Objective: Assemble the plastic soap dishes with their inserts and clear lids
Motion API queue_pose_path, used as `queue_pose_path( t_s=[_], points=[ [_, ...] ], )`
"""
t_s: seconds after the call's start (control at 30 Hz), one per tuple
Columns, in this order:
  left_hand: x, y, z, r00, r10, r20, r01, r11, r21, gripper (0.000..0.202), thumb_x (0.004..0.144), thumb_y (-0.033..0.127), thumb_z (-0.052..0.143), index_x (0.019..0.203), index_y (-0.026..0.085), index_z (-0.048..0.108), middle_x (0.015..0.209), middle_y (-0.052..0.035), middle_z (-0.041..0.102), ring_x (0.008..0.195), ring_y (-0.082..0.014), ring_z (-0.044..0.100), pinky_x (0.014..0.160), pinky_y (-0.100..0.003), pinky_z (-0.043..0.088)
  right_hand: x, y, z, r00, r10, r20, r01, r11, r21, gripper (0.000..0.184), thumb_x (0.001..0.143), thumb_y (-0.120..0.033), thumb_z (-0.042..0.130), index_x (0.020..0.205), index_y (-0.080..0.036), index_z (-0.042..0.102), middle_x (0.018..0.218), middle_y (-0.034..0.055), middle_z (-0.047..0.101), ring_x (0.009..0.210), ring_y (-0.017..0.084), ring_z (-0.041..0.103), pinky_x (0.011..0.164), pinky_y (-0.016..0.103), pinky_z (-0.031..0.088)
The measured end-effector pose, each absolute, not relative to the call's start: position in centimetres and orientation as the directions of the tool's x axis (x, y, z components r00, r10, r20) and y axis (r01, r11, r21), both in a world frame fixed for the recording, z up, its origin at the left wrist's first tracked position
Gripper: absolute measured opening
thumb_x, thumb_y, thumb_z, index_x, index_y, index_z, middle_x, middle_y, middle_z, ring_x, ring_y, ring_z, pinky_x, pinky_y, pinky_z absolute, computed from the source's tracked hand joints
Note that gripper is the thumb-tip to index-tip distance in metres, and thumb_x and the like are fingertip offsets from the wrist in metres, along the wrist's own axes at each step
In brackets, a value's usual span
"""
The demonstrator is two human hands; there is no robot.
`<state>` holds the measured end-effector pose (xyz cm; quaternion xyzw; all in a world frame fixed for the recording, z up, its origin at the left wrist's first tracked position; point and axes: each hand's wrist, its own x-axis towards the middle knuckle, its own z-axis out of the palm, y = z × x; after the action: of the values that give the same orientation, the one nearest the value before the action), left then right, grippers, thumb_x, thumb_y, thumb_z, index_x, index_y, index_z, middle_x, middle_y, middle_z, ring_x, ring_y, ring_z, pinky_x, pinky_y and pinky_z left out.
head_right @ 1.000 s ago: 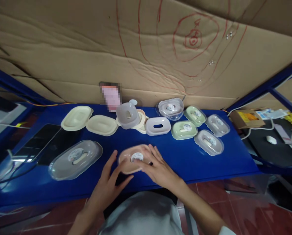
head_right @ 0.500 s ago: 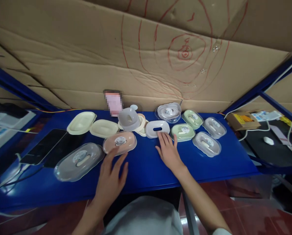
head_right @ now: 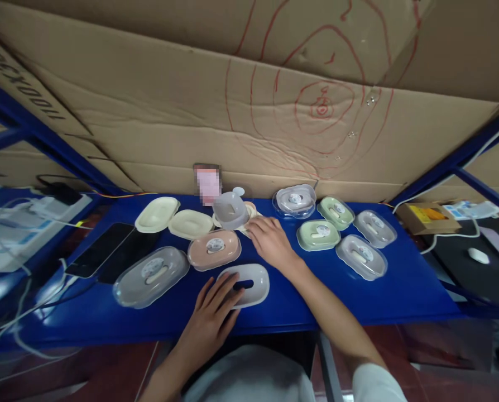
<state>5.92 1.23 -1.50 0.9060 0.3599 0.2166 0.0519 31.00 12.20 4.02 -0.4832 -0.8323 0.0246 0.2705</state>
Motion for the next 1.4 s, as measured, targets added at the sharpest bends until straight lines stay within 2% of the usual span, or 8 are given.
queue_pose_path(
  t_s=[0.23,0.47,0.57,0.7,0.87,1.03,1.2,1.4],
  points=[
    [4.6,-0.3,-2.9,0.553,0.725,0.411,0.673,-0.679,0.293,0.049,0.102,0.013,0.055,0.149,0.025,0.057,0.161,-0.0119,0.055,0.154,-0.0299,0.047,0.117,-0.053,0.050,30.7,16.6,0.9,-0.346,0.846,0.407,0.839,0.473,-0.269,0.059,0.100,-0.036,0.071,0.151,-0.013,0.051,0.154,0.0201,0.058,0.149,0.035,0.048,0.118,0.054,0.040],
    [4.7,0.6,-2.4,0.579,0.701,0.417,0.640,-0.707,0.300,0.043,0.103,0.013,0.055,0.144,0.024,0.061,0.159,-0.0120,0.057,0.151,-0.0302,0.051,0.116,-0.052,0.051,33.6,14.7,3.0,-0.324,0.851,0.413,0.862,0.446,-0.243,0.033,0.105,-0.028,0.062,0.136,-0.023,0.070,0.130,0.0123,0.074,0.129,0.032,0.062,0.111,0.052,0.045],
    [4.8,0.9,-2.2,0.586,0.695,0.417,0.620,-0.716,0.320,0.044,0.104,0.014,0.055,0.146,0.025,0.060,0.159,-0.0115,0.057,0.150,-0.0300,0.052,0.116,-0.052,0.051,34.4,12.6,4.2,-0.241,0.812,0.532,0.848,0.443,-0.291,0.028,0.107,-0.026,0.056,0.129,-0.025,0.073,0.123,0.0100,0.077,0.119,0.029,0.068,0.105,0.050,0.052],
    [4.1,0.5,-2.1,0.459,0.736,0.498,0.588,-0.672,0.450,0.048,0.104,0.017,0.058,0.150,0.028,0.056,0.150,-0.0092,0.064,0.145,-0.0284,0.057,0.115,-0.048,0.054,35.6,5.7,2.9,-0.199,0.731,0.653,0.825,0.484,-0.290,0.038,0.105,-0.020,0.057,0.139,-0.031,0.068,0.130,0.0076,0.074,0.125,0.030,0.068,0.114,0.057,0.051],
    [3.2,-0.5,-1.8,0.247,0.793,0.557,0.557,-0.586,0.588,0.055,0.103,0.015,0.057,0.154,0.033,0.051,0.148,-0.0088,0.064,0.143,-0.0304,0.058,0.114,-0.051,0.055,35.3,-3.9,-0.7,-0.249,0.801,0.545,0.816,0.476,-0.328,0.049,0.102,-0.014,0.059,0.148,-0.031,0.062,0.124,0.0069,0.077,0.123,0.028,0.071,0.114,0.058,0.057],
    [4.2,0.1,-1.8,0.473,0.714,0.516,0.589,-0.692,0.417,0.047,0.102,0.016,0.061,0.148,0.026,0.058,0.145,-0.0098,0.067,0.143,-0.0288,0.058,0.116,-0.046,0.050,32.6,-5.7,-1.2,-0.432,0.845,0.315,0.768,0.528,-0.363,0.040,0.104,-0.033,0.065,0.143,-0.023,0.064,0.143,0.0127,0.068,0.143,0.031,0.059,0.118,0.054,0.055],
    [4.9,0.8,-1.6,0.627,0.654,0.423,0.610,-0.750,0.255,0.041,0.105,0.016,0.055,0.145,0.022,0.061,0.150,-0.0092,0.066,0.146,-0.0263,0.056,0.122,-0.044,0.044,31.9,-4.5,-1.4,-0.230,0.827,0.513,0.771,0.476,-0.422,0.041,0.098,-0.040,0.073,0.135,-0.025,0.065,0.132,0.0145,0.067,0.140,0.034,0.059,0.111,0.056,0.059],
    [4.9,2.5,-1.0,0.714,0.598,0.364,0.533,-0.801,0.272,0.041,0.106,0.018,0.055,0.146,0.022,0.060,0.164,-0.0105,0.052,0.157,-0.0286,0.043,0.126,-0.051,0.042,31.7,-3.1,-0.5,-0.442,0.810,0.386,0.788,0.556,-0.265,0.037,0.104,-0.028,0.067,0.141,-0.026,0.064,0.141,0.0105,0.069,0.144,0.030,0.057,0.121,0.060,0.049]
  ],
)
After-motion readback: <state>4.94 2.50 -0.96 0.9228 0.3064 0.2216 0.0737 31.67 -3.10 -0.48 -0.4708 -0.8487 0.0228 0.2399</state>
